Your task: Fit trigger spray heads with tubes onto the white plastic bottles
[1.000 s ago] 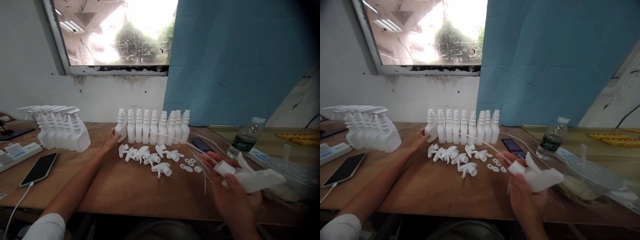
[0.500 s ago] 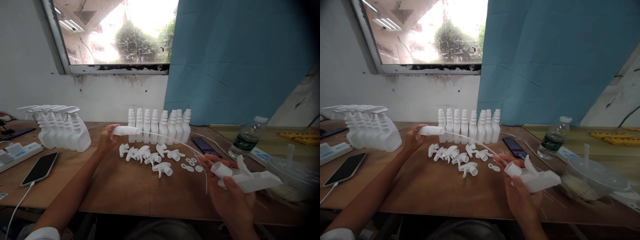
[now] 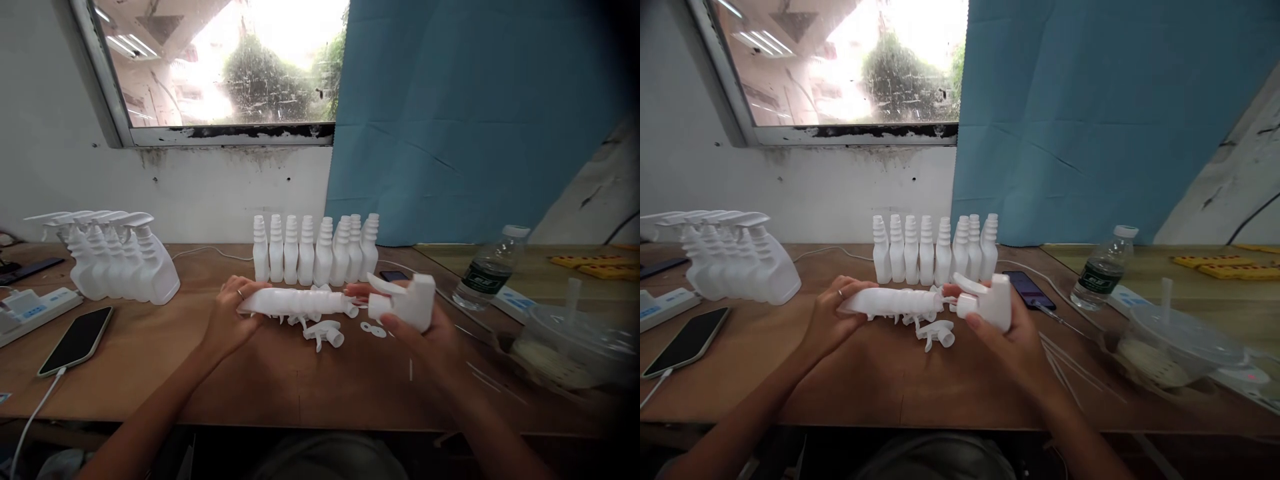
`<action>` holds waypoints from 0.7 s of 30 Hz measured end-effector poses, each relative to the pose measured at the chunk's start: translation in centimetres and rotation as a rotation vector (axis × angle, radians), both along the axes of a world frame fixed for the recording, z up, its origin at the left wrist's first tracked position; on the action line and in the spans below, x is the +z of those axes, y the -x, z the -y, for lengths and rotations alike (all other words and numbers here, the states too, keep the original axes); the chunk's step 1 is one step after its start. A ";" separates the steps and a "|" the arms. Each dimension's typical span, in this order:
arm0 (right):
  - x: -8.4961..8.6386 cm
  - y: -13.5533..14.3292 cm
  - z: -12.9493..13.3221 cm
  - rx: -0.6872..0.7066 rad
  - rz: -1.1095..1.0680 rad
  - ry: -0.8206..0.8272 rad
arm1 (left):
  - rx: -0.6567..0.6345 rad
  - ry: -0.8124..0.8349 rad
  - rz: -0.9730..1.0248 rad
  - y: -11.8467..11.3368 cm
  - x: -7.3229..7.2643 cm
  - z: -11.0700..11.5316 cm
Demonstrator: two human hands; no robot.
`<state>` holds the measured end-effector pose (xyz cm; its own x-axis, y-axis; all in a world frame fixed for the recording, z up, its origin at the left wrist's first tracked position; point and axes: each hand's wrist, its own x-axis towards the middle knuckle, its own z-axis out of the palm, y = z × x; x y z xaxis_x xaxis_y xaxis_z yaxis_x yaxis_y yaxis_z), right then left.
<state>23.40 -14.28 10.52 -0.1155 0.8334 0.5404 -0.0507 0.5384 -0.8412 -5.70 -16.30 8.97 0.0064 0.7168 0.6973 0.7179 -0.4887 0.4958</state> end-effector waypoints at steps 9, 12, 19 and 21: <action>4.3 2.2 -3.6 0.360 0.081 0.011 | -0.347 0.655 0.755 -2.5 -3.2 0.9; 4.3 3.3 -4.0 0.423 0.069 0.045 | -0.367 0.729 0.786 -2.5 -3.7 0.7; 5.4 6.5 -4.1 0.531 0.086 0.096 | -0.526 0.821 0.820 -2.7 -3.7 0.6; 5.3 7.5 -4.4 0.647 0.089 0.110 | -0.543 0.857 0.809 -2.6 -3.7 0.5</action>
<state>15.85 -9.93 15.81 -0.6519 0.6305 0.4213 -0.2625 0.3336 -0.9054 -3.10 -16.78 5.26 0.2300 0.9725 -0.0369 -0.1191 0.0658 0.9907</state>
